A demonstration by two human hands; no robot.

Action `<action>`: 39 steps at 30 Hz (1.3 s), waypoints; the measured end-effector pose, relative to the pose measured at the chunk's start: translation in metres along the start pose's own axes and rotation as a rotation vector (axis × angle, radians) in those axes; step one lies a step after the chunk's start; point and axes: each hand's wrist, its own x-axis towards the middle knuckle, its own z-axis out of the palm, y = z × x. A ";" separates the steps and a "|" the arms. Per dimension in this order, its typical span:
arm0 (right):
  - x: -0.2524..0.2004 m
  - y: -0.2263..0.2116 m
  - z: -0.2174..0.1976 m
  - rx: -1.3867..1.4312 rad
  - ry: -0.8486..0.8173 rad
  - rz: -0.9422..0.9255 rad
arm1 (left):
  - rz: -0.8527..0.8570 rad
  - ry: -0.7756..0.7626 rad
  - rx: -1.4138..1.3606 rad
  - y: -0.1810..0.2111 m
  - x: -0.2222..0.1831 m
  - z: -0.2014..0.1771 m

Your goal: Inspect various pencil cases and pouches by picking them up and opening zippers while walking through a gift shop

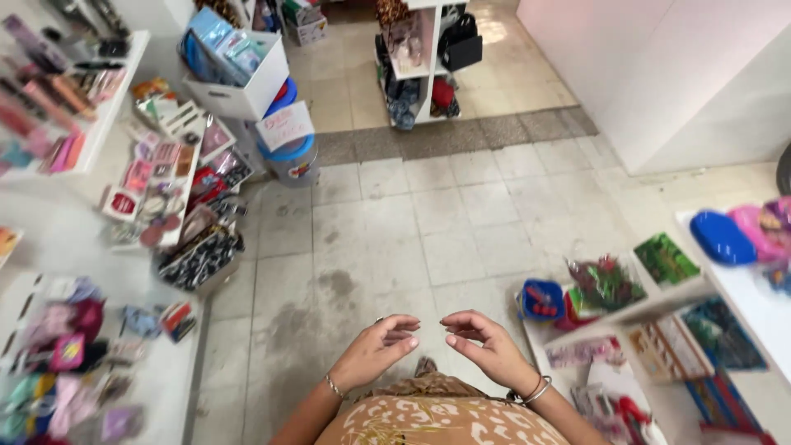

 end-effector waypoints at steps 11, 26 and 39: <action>0.250 0.013 -0.118 0.016 -0.060 0.056 | -0.094 0.109 -0.068 0.044 0.237 -0.093; 0.575 0.055 -0.291 -0.020 0.212 0.082 | 0.073 -0.117 0.071 0.137 0.655 -0.245; 0.757 0.145 -0.537 0.008 0.360 0.148 | 0.179 -0.345 0.104 0.252 0.994 -0.191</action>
